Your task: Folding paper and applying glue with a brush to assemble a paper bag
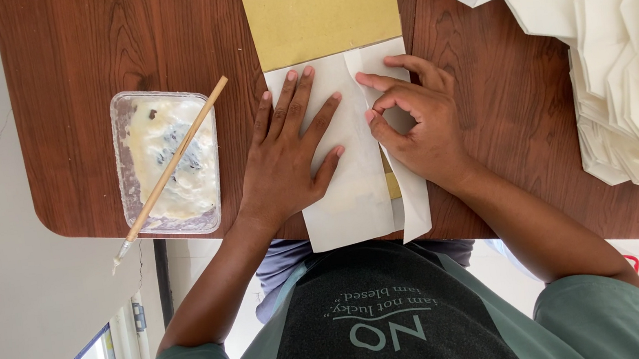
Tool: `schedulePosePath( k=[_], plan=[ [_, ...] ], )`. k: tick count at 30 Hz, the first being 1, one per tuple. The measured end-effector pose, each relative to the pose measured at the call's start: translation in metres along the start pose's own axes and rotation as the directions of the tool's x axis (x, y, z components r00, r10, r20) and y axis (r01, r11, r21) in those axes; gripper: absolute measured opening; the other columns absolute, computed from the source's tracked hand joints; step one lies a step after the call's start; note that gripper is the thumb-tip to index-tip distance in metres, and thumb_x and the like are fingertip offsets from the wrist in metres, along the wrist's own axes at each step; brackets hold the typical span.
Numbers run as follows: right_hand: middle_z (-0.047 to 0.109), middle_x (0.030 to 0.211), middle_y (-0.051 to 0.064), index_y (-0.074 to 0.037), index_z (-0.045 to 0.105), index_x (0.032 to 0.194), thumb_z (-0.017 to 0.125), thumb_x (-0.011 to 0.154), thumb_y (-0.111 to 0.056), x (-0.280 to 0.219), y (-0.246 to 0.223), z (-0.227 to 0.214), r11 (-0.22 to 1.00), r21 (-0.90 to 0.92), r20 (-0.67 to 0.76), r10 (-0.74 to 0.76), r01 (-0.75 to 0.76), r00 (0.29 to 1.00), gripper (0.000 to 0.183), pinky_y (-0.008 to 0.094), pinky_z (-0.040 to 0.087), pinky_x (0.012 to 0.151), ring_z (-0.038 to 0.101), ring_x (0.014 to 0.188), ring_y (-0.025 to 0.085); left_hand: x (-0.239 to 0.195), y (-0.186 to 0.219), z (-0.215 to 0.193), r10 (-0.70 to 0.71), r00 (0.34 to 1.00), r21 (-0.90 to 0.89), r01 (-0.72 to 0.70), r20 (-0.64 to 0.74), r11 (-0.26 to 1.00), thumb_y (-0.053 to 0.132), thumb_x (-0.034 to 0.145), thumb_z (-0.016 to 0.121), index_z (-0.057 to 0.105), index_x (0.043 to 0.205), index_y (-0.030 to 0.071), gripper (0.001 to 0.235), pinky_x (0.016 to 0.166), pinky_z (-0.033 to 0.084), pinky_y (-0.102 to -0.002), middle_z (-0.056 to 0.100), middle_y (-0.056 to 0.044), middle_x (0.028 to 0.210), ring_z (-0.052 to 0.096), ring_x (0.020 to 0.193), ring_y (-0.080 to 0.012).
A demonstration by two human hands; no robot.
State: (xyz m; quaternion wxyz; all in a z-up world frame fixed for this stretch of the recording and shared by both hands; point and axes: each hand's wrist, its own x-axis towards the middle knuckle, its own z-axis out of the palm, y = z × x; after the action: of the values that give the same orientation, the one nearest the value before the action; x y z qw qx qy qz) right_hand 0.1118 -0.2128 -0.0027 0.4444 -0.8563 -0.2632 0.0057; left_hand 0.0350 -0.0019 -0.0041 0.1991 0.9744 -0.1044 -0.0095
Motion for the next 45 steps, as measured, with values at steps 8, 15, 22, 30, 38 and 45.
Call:
schedulePosePath(
  k=[8,15,22,30,38,45],
  plan=[
    [0.073,0.132,-0.003,-0.018,0.068,0.087,0.075,0.096,-0.015,-0.001,0.001,0.000,1.000,0.000,-0.021,-0.026,0.026,0.999,0.012,0.043,0.025,0.110,0.052,0.135,0.027,0.000,0.002,-0.002,-0.015,1.000,0.004,0.015,0.018,1.000,0.046,0.104,0.052,0.041,0.161,0.027,0.061,0.126,0.000,-0.058,0.022,-0.012,0.172,0.015,0.160,-0.0302],
    [0.072,0.132,0.006,-0.013,0.072,0.097,0.068,0.102,-0.010,0.002,0.006,-0.004,0.992,0.121,-0.060,-0.038,0.045,0.998,0.007,0.048,0.031,0.112,0.053,0.131,0.034,0.001,0.002,-0.001,-0.028,0.999,0.035,0.027,0.024,0.999,0.049,0.102,0.052,0.040,0.161,0.029,0.063,0.126,0.002,-0.059,0.021,-0.011,0.172,0.014,0.160,-0.0310],
    [0.064,0.129,0.021,0.004,0.063,0.117,0.047,0.109,-0.003,0.017,0.003,-0.031,0.990,0.001,-0.189,-0.138,0.141,0.972,0.019,0.049,0.044,0.108,0.058,0.121,0.036,-0.001,-0.002,-0.010,0.050,0.998,0.080,-0.048,-0.028,0.996,0.055,0.105,0.046,0.044,0.160,0.019,0.066,0.128,0.011,-0.054,0.020,-0.023,0.168,0.018,0.158,-0.0368],
    [0.013,0.173,0.015,-0.003,0.020,0.166,0.045,0.117,-0.019,0.010,0.023,-0.042,0.938,-0.346,0.253,0.086,0.008,0.964,0.057,0.061,0.007,0.131,0.007,0.160,0.043,0.006,0.000,-0.016,0.084,0.996,0.193,-0.081,-0.008,0.978,0.066,0.107,0.042,0.034,0.164,0.014,0.078,0.125,0.012,-0.064,0.022,-0.023,0.168,0.018,0.157,-0.0380],
    [0.018,0.172,0.015,0.004,0.027,0.163,0.033,0.117,-0.020,0.014,0.013,-0.045,0.941,-0.338,0.251,0.089,0.001,0.964,0.052,0.058,0.009,0.129,0.009,0.158,0.041,0.023,-0.002,-0.019,0.068,0.996,0.222,-0.079,0.054,0.972,0.067,0.109,0.036,0.028,0.167,0.012,0.080,0.126,0.008,-0.058,0.016,-0.025,0.169,0.015,0.158,-0.0389],
    [0.021,0.170,0.015,0.006,0.031,0.161,0.036,0.116,-0.032,0.010,0.011,-0.047,0.928,-0.371,0.268,0.062,0.043,0.961,0.059,0.059,0.016,0.128,0.013,0.157,0.039,0.013,-0.003,-0.004,0.161,0.965,0.163,-0.128,-0.206,0.978,0.058,0.102,0.060,0.058,0.147,0.017,0.060,0.115,0.037,-0.056,0.052,-0.020,0.145,0.051,0.136,-0.0357]
  ],
)
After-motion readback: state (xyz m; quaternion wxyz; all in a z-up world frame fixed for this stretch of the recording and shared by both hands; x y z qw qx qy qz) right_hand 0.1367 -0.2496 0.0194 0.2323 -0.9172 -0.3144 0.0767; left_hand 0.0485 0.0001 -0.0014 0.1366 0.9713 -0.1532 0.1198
